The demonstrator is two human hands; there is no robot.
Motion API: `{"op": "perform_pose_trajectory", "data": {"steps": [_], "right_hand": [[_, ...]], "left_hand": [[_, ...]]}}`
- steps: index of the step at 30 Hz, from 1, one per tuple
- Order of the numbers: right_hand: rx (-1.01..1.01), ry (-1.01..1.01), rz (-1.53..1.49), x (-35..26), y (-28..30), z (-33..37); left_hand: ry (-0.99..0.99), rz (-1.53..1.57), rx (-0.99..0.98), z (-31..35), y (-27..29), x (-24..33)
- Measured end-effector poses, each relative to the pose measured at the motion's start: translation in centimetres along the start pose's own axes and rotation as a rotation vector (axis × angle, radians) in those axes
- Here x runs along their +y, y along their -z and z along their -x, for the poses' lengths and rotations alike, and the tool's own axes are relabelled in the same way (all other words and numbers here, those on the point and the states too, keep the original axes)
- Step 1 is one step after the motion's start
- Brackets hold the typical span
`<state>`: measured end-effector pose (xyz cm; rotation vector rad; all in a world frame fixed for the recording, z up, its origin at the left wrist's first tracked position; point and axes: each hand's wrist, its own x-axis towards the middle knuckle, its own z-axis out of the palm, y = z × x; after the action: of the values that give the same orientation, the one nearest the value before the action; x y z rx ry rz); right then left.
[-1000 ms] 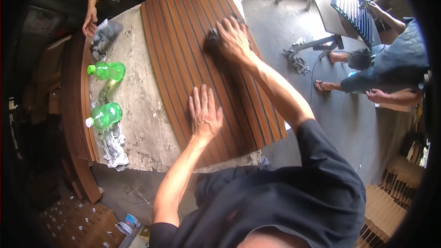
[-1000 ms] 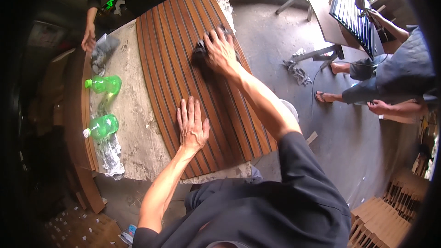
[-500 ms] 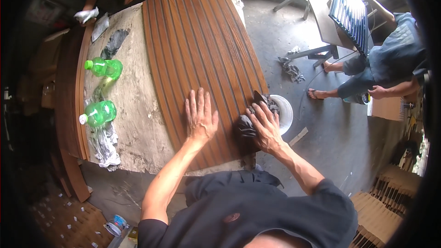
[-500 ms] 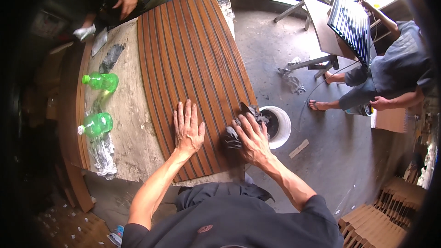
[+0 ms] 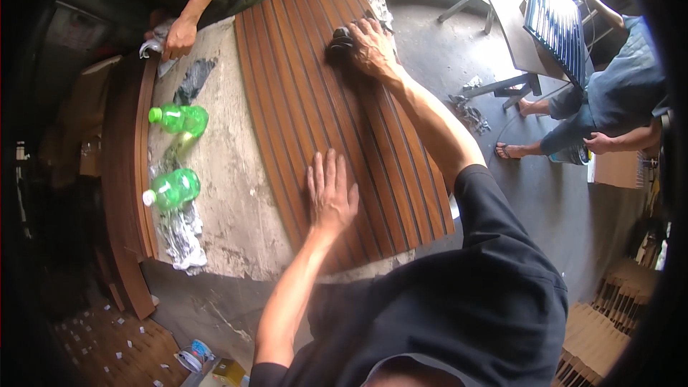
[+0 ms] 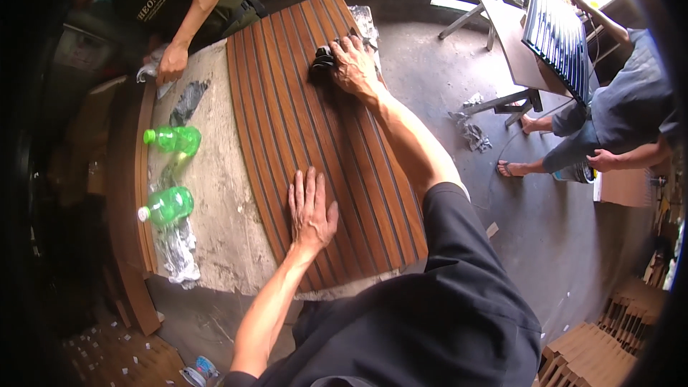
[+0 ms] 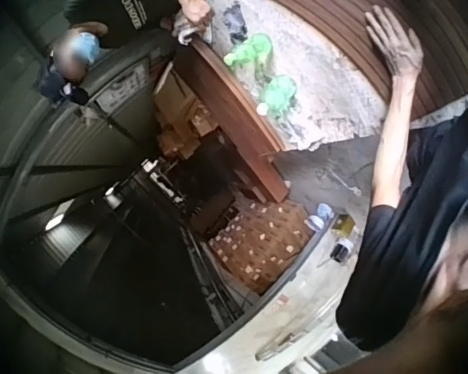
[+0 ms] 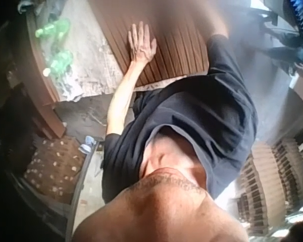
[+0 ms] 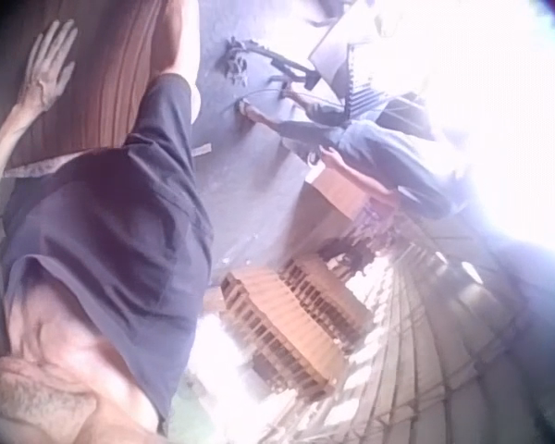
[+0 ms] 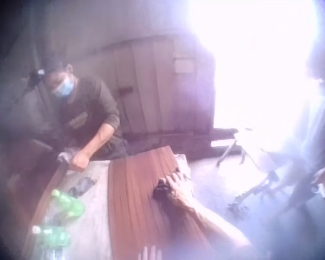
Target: The person uses a cloth to wipe down a slatted wooden panel on a workbench, then applies a liquid from a bottle to their hands and the cloth before continuing to rub the surface.
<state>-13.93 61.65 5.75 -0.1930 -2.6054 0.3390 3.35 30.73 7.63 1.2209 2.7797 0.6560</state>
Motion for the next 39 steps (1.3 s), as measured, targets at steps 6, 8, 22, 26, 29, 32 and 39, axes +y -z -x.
{"op": "perform_pose_trajectory", "data": {"steps": [6, 8, 22, 26, 29, 32, 39], "right_hand": [[-0.145, 0.041, -0.117, -5.5, 9.2, 17.7], [-0.254, 0.024, -0.102, -7.8, 14.1, 24.3], [-0.061, -0.018, 0.016, -5.3, 4.3, 12.4], [0.0, -0.143, 0.044, -9.9, -3.5, 2.7], [-0.203, 0.17, -0.112, -20.0, -4.3, 5.3], [-0.194, 0.38, -0.251, -25.2, -1.6, 13.1], [-0.421, 0.327, -0.283, -25.7, 11.1, 27.3]], "left_hand": [[0.01, 0.033, 0.078, 0.8, 0.1, -1.0], [0.008, 0.084, 0.103, 1.2, -0.7, -1.5], [0.414, -0.014, 0.235, 10.8, 1.9, -4.3], [0.421, 0.062, 0.217, 9.6, 1.4, -4.4], [0.475, 0.037, 0.248, 11.0, 1.3, -5.4], [0.545, 0.086, 0.409, 12.0, 0.8, -6.1], [0.523, 0.498, 0.536, 12.4, 0.5, -6.0]]}}
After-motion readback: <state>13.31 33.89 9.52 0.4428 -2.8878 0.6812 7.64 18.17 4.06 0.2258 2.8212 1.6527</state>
